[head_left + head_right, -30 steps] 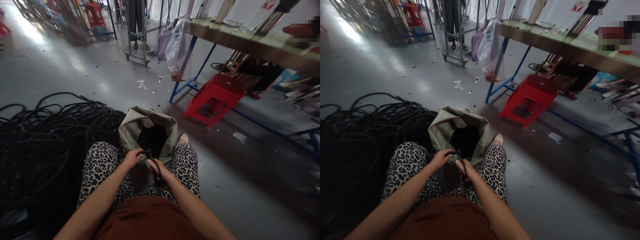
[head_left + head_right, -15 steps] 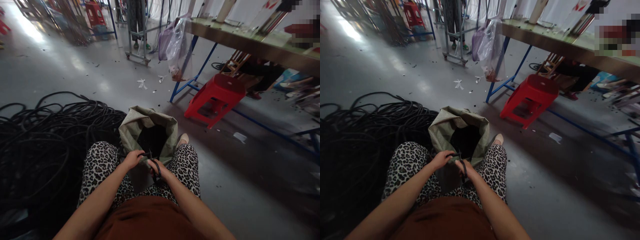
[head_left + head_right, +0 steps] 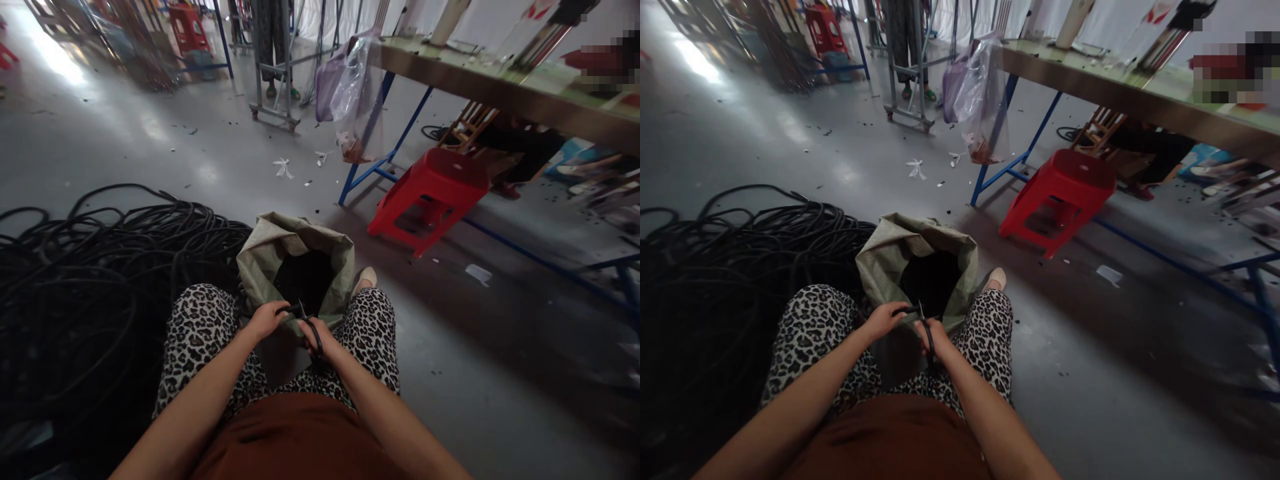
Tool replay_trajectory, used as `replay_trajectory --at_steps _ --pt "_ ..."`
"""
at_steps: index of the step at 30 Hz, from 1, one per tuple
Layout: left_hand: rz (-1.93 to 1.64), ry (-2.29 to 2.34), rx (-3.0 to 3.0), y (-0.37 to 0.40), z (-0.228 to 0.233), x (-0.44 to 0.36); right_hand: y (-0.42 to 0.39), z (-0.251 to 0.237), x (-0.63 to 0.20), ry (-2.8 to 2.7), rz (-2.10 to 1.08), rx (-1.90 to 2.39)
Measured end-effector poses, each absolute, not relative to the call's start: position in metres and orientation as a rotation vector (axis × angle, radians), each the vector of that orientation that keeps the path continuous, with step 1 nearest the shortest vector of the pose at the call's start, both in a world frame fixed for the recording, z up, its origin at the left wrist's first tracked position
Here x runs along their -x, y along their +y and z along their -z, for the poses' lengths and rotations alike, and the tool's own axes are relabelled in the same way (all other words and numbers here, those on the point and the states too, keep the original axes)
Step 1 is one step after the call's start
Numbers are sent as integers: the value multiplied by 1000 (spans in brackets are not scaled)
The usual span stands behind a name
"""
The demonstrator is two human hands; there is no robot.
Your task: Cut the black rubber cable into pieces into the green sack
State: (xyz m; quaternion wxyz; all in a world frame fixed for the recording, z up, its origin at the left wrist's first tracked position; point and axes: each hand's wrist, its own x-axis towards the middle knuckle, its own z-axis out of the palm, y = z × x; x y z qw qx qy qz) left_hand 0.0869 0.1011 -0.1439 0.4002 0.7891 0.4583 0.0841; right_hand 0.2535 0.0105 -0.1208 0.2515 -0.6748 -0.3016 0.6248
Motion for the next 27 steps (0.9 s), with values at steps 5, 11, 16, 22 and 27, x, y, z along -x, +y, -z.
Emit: replay_trajectory --at_steps 5,11,16,22,27 --pt "-205 1192 -1985 101 140 -85 13 123 -255 -825 -1635 1933" --pt "-248 1239 -1993 103 138 -82 14 128 -260 -805 -1584 1968" --pt "-300 1277 -1932 105 140 -83 13 123 -259 -755 -1676 1887" --pt "-366 1314 -1890 107 142 -85 10 119 -258 -758 -1763 1736" --pt "-370 1269 -1926 106 142 -85 8 126 -257 -808 -1809 1659"
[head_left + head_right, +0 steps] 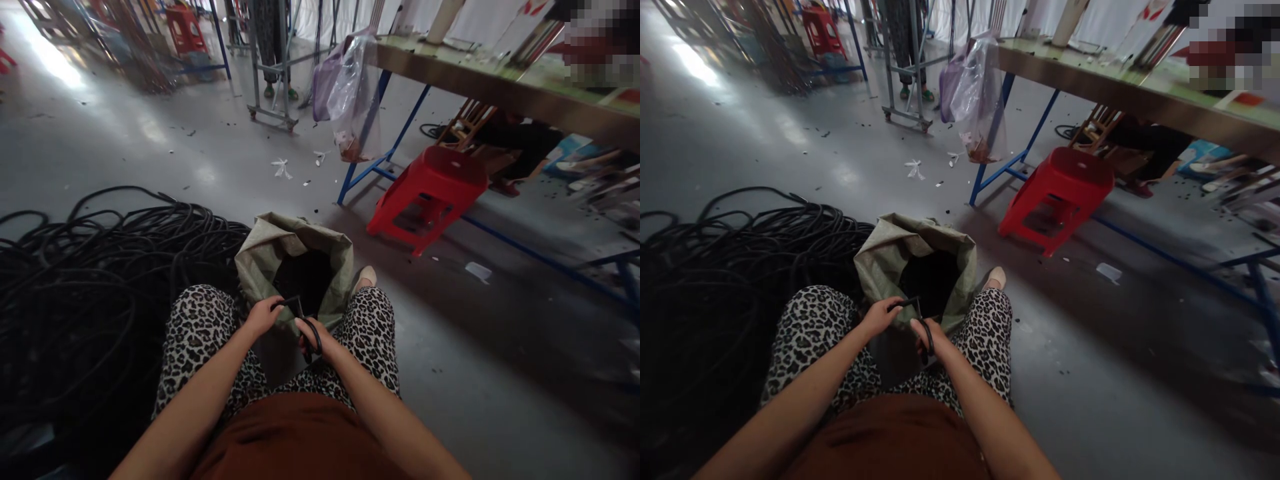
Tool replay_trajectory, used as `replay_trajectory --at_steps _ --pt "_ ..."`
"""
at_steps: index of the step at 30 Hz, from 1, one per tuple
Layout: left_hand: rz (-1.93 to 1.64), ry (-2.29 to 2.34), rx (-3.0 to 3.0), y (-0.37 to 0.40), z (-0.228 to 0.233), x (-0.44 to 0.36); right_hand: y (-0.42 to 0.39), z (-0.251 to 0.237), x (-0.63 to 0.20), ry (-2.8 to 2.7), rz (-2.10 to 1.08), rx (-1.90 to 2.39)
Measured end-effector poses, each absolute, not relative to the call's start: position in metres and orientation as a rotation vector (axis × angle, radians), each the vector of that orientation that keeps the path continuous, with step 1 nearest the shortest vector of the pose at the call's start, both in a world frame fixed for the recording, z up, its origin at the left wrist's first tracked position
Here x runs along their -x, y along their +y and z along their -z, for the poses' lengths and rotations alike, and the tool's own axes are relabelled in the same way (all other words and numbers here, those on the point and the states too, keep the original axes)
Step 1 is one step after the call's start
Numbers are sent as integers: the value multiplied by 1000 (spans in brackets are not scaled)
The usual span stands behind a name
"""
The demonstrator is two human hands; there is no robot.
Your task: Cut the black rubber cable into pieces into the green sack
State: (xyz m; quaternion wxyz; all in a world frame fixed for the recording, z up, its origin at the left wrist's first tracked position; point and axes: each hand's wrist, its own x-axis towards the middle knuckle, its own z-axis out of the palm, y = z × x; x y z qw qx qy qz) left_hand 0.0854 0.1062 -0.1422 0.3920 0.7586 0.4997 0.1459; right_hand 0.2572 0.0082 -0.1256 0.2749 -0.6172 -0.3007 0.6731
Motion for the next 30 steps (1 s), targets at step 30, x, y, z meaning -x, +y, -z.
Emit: replay_trajectory --at_steps 30 --pt "-248 1190 -1984 101 134 -87 8 129 -258 -856 -1836 1726"
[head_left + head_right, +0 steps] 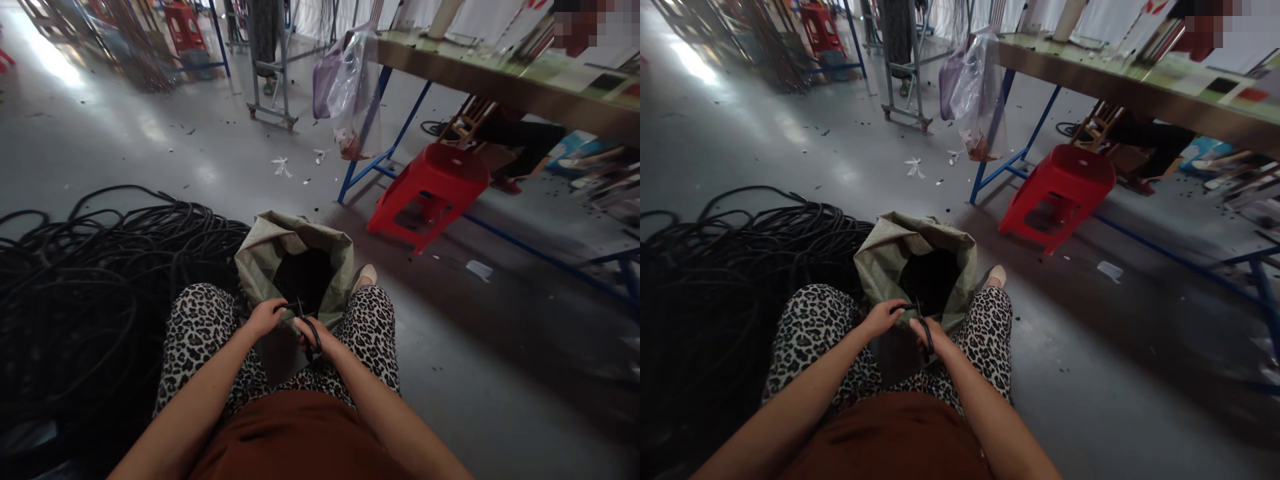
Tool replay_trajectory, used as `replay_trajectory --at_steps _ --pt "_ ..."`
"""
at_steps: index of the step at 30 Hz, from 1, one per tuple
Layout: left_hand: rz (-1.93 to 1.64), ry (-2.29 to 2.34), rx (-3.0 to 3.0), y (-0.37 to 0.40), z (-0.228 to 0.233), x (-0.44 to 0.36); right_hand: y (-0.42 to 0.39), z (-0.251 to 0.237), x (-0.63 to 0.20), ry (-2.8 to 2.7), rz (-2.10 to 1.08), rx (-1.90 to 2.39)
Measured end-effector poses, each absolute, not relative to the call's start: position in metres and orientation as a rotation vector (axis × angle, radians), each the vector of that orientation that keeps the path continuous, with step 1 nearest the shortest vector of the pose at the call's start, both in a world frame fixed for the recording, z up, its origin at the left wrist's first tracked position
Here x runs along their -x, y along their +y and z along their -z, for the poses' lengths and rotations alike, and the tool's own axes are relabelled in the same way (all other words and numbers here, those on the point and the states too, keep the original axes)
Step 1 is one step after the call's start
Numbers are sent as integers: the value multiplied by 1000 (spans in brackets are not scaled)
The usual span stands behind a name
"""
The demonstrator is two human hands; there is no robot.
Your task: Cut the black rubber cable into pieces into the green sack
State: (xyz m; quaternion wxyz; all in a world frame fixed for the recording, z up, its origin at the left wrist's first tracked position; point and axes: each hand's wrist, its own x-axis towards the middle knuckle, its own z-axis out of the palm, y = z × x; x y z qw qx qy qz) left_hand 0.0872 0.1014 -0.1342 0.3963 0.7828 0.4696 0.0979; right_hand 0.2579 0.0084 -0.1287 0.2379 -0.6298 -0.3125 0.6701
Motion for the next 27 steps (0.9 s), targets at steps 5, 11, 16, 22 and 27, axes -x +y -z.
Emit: replay_trajectory --at_steps 5,11,16,22,27 --pt "-254 1195 -1975 101 135 -87 8 124 -258 -813 -1849 1739" --pt "-246 1168 -1972 102 138 -85 9 121 -258 -805 -1862 1726" --pt "-243 1136 -1964 104 141 -84 9 121 -256 -841 -1804 1697" --pt "-254 1142 -1916 103 141 -86 13 116 -254 -816 -1698 1813" --pt "-279 1188 -1921 102 142 -84 17 116 -258 -742 -1628 1916"
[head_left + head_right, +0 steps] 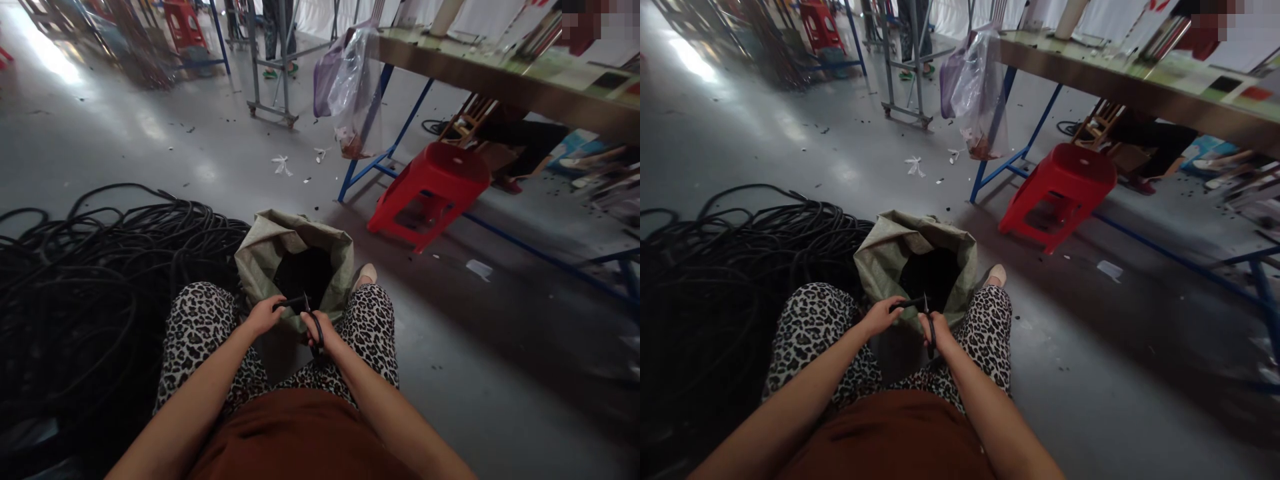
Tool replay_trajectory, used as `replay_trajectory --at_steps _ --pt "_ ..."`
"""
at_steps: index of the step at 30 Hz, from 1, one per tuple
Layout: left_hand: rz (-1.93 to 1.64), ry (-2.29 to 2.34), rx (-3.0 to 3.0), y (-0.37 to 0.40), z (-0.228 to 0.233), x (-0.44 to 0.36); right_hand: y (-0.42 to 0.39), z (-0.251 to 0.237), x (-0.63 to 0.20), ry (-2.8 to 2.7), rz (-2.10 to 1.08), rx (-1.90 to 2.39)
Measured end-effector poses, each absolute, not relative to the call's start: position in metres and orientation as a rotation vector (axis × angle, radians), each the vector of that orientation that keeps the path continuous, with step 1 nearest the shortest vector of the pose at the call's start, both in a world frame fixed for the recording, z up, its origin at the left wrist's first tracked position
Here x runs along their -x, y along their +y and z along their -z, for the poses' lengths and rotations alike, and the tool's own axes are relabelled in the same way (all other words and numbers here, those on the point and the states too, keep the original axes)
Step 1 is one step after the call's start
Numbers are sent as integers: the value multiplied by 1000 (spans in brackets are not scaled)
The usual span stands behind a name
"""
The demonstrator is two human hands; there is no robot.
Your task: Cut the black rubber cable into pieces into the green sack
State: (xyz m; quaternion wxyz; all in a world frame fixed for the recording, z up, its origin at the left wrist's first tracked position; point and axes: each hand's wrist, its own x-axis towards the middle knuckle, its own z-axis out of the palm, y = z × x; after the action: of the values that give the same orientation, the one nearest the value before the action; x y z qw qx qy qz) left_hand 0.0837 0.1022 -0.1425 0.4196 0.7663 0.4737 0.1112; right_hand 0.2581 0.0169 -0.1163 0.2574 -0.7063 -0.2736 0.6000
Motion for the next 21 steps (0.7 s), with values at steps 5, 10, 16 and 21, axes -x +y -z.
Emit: replay_trajectory --at_steps 5,10,16,21 --pt "-257 1183 -1952 103 145 -82 16 130 -260 -775 -1588 1940" --pt "-232 1203 -1967 103 145 -83 16 138 -261 -752 -1563 1994" --pt "-254 1271 -1955 103 138 -84 16 128 -261 -689 -1670 1896" --pt "-283 1310 -1969 104 133 -85 13 120 -262 -774 -1752 1800"
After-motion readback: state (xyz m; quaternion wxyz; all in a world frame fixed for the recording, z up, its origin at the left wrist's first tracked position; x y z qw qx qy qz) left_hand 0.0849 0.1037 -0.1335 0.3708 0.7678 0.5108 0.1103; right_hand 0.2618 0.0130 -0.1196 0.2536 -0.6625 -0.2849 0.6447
